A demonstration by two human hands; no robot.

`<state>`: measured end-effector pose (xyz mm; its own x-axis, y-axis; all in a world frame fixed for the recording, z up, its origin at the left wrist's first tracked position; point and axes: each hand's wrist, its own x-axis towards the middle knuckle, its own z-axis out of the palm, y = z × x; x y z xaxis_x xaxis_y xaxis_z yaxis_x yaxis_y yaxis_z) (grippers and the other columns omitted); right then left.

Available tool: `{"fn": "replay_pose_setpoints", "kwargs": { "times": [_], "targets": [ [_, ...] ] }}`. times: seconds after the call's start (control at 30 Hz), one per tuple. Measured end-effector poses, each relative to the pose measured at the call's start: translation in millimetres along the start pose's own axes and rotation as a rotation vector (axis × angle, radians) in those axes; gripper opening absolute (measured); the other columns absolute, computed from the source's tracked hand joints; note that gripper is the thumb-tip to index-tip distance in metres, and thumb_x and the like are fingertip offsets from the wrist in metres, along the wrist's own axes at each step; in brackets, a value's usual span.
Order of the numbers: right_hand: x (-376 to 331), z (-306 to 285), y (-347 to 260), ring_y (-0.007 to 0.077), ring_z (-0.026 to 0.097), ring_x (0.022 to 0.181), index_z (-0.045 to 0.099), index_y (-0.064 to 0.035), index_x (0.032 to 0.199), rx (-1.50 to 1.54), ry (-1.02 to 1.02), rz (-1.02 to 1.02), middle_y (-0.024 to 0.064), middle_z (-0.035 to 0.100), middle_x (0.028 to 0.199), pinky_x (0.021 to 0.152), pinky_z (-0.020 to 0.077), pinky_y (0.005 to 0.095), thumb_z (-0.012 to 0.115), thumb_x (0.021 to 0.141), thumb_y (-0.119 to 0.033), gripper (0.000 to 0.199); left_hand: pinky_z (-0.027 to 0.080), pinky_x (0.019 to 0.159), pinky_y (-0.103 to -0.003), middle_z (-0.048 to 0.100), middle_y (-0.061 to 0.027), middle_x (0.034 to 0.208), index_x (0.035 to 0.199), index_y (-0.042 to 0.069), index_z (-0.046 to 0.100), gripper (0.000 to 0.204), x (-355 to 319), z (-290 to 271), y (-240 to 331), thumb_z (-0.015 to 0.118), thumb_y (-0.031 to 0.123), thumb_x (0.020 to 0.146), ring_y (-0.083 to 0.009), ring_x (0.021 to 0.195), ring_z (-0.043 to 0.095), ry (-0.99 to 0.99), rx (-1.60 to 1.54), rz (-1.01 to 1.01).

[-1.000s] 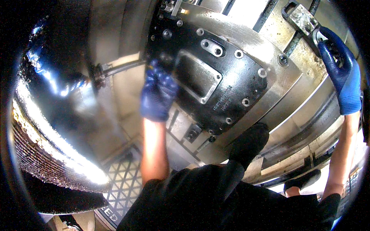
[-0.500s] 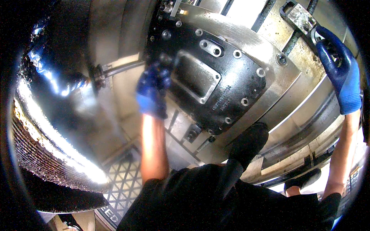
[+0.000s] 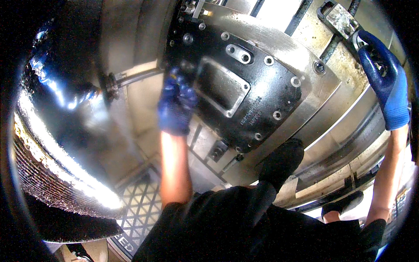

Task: The person uses a handheld spray nozzle to clean the interior surface of a large metal machine component, focusing on a specific panel area. They then remove a small metal part from the machine, inspect it, and place it on a nearby control panel before interacting with the machine's interface.

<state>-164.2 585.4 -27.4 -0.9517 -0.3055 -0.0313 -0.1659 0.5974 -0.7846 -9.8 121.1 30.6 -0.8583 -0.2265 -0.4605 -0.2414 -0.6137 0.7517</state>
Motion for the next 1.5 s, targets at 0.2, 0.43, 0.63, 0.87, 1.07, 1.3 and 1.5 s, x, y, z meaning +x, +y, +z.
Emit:
{"fn": "replay_pose_setpoints", "kwargs": {
  "times": [0.2,0.43,0.63,0.87,1.07,1.3,1.5],
  "targets": [
    [0.0,1.4,-0.2,0.0102,0.062,0.093,0.059,-0.0025,0.125,0.021,0.007,-0.042,0.0074,0.068,0.11,0.084,0.05,0.0269,0.065,0.091,-0.014,0.036,0.054,0.072,-0.028,0.064,-0.0097,0.113,0.126,0.003,0.055,0.033,-3.0,18.4,7.5,0.046,0.016,0.098,-0.0175,0.09,0.062,0.27,0.446,0.111],
    [-2.3,2.6,-1.3,0.0116,0.062,0.097,0.06,0.0005,0.123,0.055,-0.02,-0.007,0.0092,0.068,0.113,0.089,0.0485,0.0275,0.065,0.09,-0.012,0.035,0.052,0.071,-0.028,0.065,-0.009,0.106,0.123,0.002,0.057,0.032,5.8,12.2,15.8,0.049,0.019,0.097,-0.017,0.087,0.061,0.246,0.723,0.13],
    [-4.1,2.4,-1.4,0.0112,0.061,0.095,0.061,0.0008,0.121,0.053,-0.022,-0.028,0.0086,0.069,0.11,0.088,0.0486,0.0282,0.067,0.09,-0.013,0.035,0.049,0.091,-0.03,0.06,-0.014,0.124,0.131,-0.001,0.048,0.033,-0.7,28.8,9.0,0.042,0.008,0.099,-0.0186,0.108,0.059,0.021,1.525,0.338],
    [-3.4,2.0,-3.9,0.0111,0.062,0.093,0.062,0.0008,0.118,0.035,-0.006,-0.062,0.0091,0.07,0.105,0.086,0.049,0.0283,0.067,0.089,-0.015,0.033,0.052,0.079,-0.031,0.065,-0.0094,0.118,0.126,0.005,0.056,0.032,7.7,2.4,14.5,0.038,0.016,0.101,-0.0187,0.094,0.061,0.086,1.818,0.445],
    [-4.3,1.0,-4.5,0.0127,0.063,0.091,0.062,0.0,0.118,-0.024,-0.022,-0.092,0.0098,0.07,0.104,0.085,0.0493,0.0291,0.067,0.089,-0.015,0.033,0.053,0.072,-0.029,0.069,-0.0066,0.101,0.119,0.005,0.061,0.027,15.5,32.3,11.3,0.048,0.018,0.098,-0.0149,0.072,0.062,0.51,0.949,0.071],
    [-4.0,-2.6,-9.3,0.0116,0.062,0.091,0.061,-0.0004,0.12,-0.008,-0.016,-0.097,0.0099,0.069,0.106,0.085,0.0492,0.0287,0.066,0.089,-0.012,0.034,0.052,0.086,-0.037,0.068,-0.0073,0.098,0.118,0.001,0.06,0.029,6.0,15.6,8.4,0.052,0.02,0.097,-0.0179,0.082,0.063,0.169,-0.038,-0.051],
    [-3.7,3.7,-6.3,0.0103,0.061,0.089,0.062,-0.0005,0.12,0.017,-0.007,-0.093,0.0089,0.069,0.103,0.084,0.0491,0.0276,0.066,0.089,-0.014,0.034,0.041,0.106,-0.044,0.066,-0.0083,0.117,0.118,0.006,0.062,0.027,3.7,22.4,-16.1,0.056,0.017,0.094,-0.022,0.113,0.058,-0.022,-0.336,-0.011]
  ]
}}
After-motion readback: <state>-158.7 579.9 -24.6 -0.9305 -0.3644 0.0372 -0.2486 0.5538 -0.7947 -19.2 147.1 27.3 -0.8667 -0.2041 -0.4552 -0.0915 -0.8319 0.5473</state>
